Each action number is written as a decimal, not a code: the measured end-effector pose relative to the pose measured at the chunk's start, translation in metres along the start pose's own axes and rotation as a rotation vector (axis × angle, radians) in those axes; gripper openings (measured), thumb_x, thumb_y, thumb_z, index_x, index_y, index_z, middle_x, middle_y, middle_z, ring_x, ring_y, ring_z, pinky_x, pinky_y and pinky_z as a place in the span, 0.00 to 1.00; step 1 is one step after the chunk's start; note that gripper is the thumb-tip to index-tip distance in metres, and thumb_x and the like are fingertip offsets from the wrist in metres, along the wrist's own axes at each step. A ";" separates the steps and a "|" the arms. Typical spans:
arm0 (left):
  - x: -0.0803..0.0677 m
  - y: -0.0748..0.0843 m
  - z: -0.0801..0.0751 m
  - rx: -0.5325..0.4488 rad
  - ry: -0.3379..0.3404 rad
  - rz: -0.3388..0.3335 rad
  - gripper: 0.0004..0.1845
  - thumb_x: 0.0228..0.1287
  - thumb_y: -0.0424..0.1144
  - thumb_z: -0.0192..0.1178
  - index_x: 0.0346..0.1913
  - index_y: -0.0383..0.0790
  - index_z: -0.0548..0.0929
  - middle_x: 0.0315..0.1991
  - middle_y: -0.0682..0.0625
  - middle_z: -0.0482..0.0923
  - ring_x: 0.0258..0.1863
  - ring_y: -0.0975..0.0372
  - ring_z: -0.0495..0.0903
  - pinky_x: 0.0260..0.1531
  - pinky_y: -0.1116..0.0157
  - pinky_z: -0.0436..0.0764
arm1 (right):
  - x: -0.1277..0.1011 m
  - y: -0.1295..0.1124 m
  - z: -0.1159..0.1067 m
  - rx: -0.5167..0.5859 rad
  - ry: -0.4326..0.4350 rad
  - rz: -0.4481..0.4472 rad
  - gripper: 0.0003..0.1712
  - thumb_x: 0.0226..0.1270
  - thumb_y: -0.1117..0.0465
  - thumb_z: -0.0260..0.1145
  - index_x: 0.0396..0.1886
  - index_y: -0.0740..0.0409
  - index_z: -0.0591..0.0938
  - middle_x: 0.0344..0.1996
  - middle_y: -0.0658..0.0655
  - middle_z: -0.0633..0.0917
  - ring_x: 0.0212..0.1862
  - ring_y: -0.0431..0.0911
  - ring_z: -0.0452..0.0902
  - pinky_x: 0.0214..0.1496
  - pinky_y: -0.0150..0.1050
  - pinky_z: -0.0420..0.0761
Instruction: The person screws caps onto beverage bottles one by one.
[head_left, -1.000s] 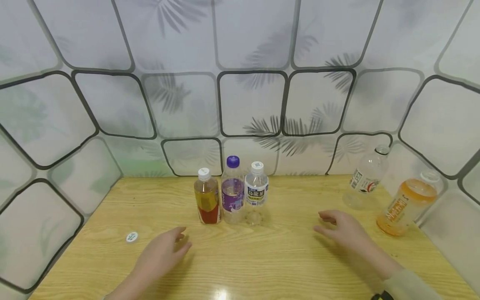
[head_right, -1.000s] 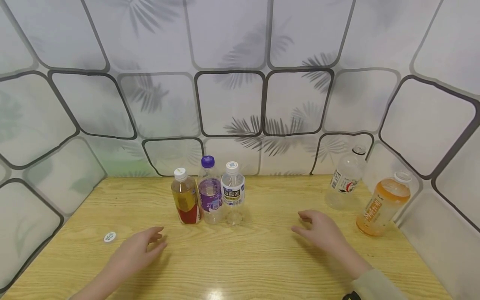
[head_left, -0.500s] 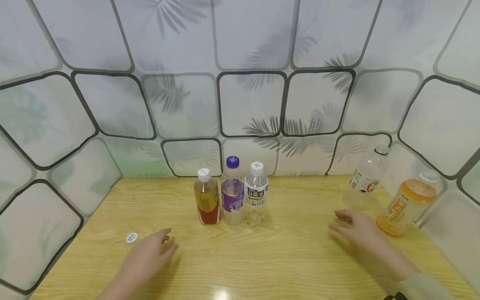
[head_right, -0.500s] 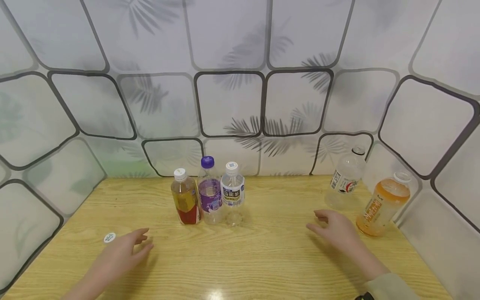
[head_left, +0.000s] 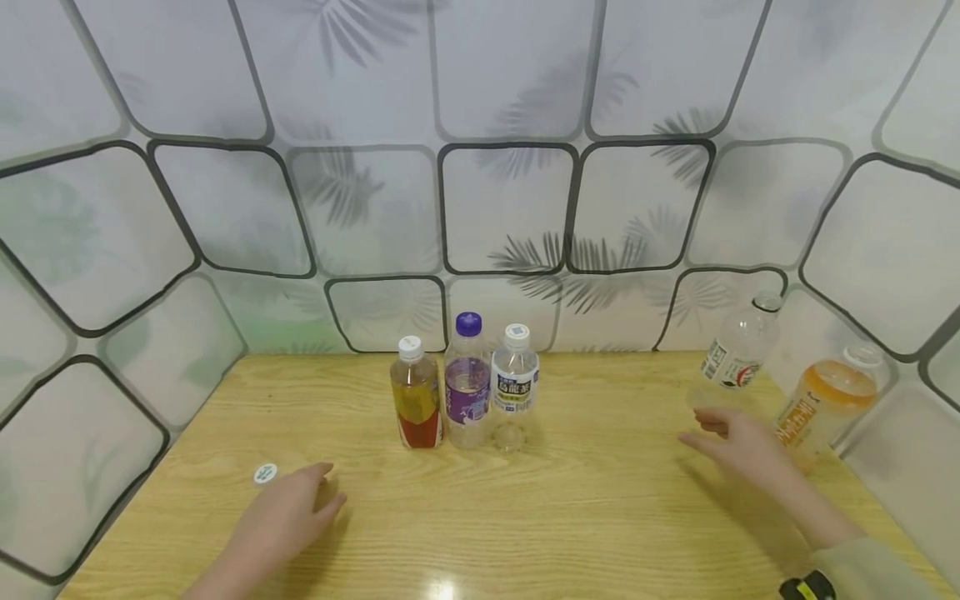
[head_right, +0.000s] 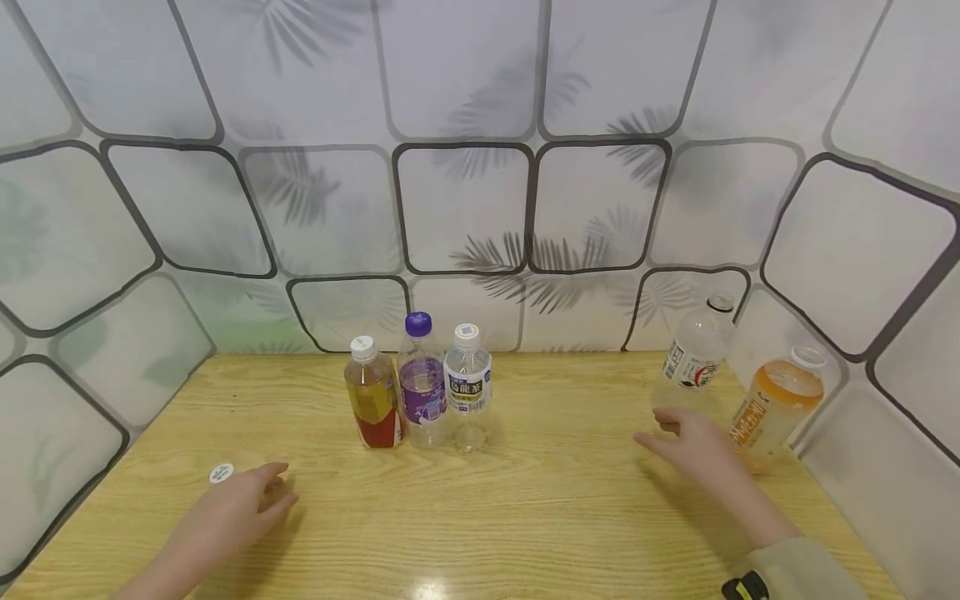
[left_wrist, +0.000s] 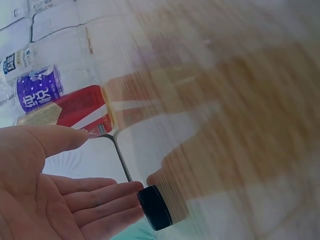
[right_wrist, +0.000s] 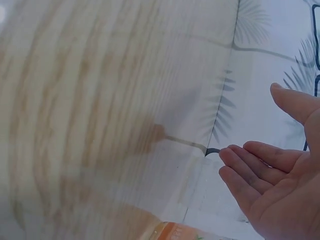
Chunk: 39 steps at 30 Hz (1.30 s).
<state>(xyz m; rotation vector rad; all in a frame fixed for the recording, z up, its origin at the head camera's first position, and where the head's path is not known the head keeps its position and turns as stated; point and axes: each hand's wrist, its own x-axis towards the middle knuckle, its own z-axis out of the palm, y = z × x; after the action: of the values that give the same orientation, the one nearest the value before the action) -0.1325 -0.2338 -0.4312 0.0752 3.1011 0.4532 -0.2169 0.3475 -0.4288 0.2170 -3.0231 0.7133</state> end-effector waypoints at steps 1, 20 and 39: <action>0.000 -0.001 0.000 0.005 0.001 0.003 0.29 0.69 0.43 0.71 0.62 0.23 0.81 0.54 0.30 0.87 0.52 0.39 0.88 0.54 0.40 0.86 | 0.000 0.001 -0.001 -0.003 0.003 0.003 0.40 0.75 0.44 0.70 0.67 0.76 0.77 0.61 0.78 0.83 0.60 0.75 0.81 0.58 0.68 0.83; -0.009 -0.010 -0.006 0.062 -0.072 -0.006 0.36 0.64 0.48 0.76 0.62 0.21 0.80 0.24 0.51 0.77 0.22 0.62 0.70 0.34 0.55 0.84 | 0.001 0.007 -0.028 -0.105 0.041 0.119 0.50 0.81 0.37 0.59 0.68 0.87 0.69 0.64 0.86 0.74 0.61 0.82 0.74 0.58 0.74 0.78; -0.011 -0.018 -0.008 0.153 -0.058 0.050 0.32 0.50 0.39 0.82 0.55 0.24 0.82 0.36 0.47 0.87 0.34 0.58 0.84 0.38 0.49 0.88 | 0.013 -0.003 -0.030 0.122 0.042 0.260 0.73 0.78 0.28 0.54 0.74 0.88 0.27 0.71 0.96 0.40 0.73 0.89 0.42 0.73 0.81 0.55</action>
<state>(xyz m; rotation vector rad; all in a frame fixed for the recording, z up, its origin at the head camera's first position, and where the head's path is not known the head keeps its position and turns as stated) -0.1229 -0.2542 -0.4285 0.1642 3.0770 0.2090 -0.2294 0.3566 -0.3998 -0.1912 -3.0017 0.9071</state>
